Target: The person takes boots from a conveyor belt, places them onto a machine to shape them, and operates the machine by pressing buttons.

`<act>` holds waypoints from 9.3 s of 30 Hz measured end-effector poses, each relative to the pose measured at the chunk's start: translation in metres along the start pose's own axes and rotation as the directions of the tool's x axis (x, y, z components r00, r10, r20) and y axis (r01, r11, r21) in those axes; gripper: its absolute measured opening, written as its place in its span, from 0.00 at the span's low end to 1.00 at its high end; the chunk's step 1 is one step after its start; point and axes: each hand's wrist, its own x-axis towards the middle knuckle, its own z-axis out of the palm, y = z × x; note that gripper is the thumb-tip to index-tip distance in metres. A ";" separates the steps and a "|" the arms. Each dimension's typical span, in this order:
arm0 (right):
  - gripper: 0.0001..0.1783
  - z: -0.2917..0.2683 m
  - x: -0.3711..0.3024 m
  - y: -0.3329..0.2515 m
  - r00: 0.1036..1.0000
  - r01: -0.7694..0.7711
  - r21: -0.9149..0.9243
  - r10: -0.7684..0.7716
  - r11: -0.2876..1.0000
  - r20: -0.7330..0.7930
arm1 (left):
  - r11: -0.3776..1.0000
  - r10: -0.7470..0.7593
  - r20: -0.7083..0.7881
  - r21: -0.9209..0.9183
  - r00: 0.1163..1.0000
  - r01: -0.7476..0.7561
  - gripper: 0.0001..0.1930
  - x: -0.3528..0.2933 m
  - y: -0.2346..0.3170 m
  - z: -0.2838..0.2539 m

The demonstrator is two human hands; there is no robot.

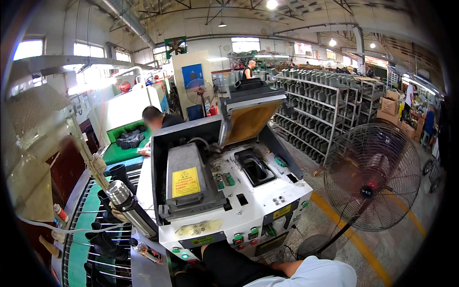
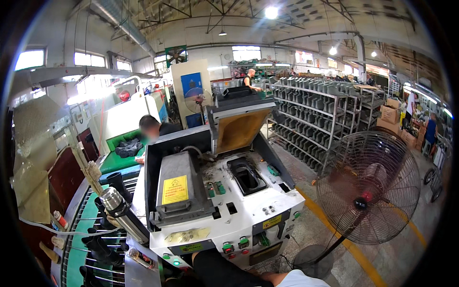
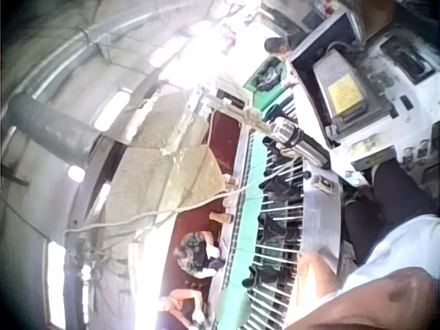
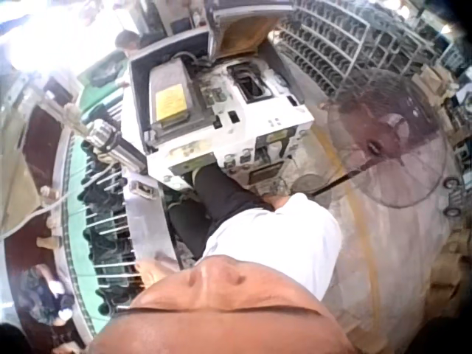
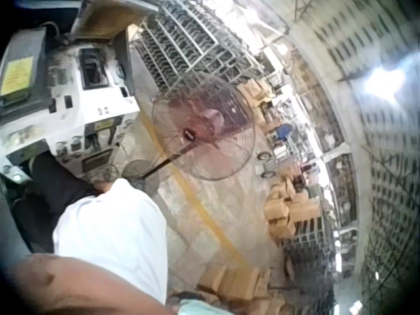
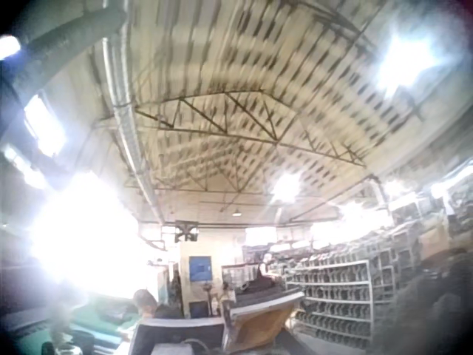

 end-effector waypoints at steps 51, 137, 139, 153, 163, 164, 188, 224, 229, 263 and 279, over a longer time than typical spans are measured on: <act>0.04 -0.200 -0.181 -0.295 0.271 0.733 -0.290 -0.655 0.615 -0.705 | 0.711 -0.657 -0.163 -0.460 0.736 0.532 0.05 0.026 0.037 0.047; 0.64 -0.108 -0.371 -0.543 0.349 0.530 0.820 -0.937 0.218 0.023 | -0.765 -0.101 0.126 -0.644 0.987 0.004 0.41 0.030 0.166 -0.164; 0.62 -0.058 -0.373 -0.553 0.180 0.555 0.801 -0.973 0.224 0.147 | -0.771 -0.324 0.224 -0.625 0.919 -0.120 0.41 0.002 0.137 -0.200; 0.19 0.003 -0.252 -0.488 0.401 0.877 -0.082 -0.626 0.474 0.669 | -0.297 -0.953 0.267 -0.914 0.143 -0.276 0.21 -0.232 -0.161 -0.178; 0.14 -0.014 -0.226 -0.468 0.671 0.726 -0.252 -0.576 0.640 0.467 | 0.197 -0.973 -0.061 -0.721 0.221 0.665 0.17 -0.170 -0.248 -0.150; 0.14 -0.010 -0.225 -0.470 0.655 0.739 -0.243 -0.584 0.629 0.480 | 0.187 -0.975 -0.057 -0.735 0.216 0.652 0.19 -0.175 -0.252 -0.147; 0.03 -0.132 -0.200 -0.419 0.462 0.602 -0.454 -0.751 0.656 -0.472 | -0.736 -0.649 0.546 -0.274 0.530 -0.620 0.48 0.190 -0.269 0.116; 0.06 -0.056 -0.164 -0.344 0.649 0.614 -0.281 -0.674 0.738 -0.353 | 0.796 -0.604 -0.465 -0.387 0.647 0.464 0.15 0.312 -0.182 -0.244; 0.03 -0.051 -0.163 -0.385 0.510 0.860 0.191 -0.801 0.473 -0.313 | 0.718 -0.659 -0.578 -0.673 0.481 0.176 0.12 0.179 -0.086 -0.318; 0.51 -0.387 -0.256 -0.296 0.505 0.810 0.527 -0.153 -0.257 -0.850 | -0.801 0.348 0.598 -0.210 0.722 0.560 0.21 0.245 0.502 -0.089; 0.62 -0.659 -0.190 -0.333 0.554 0.593 0.174 -0.241 0.786 -0.796 | -0.832 0.542 0.621 0.491 0.566 0.258 0.19 0.243 0.776 0.036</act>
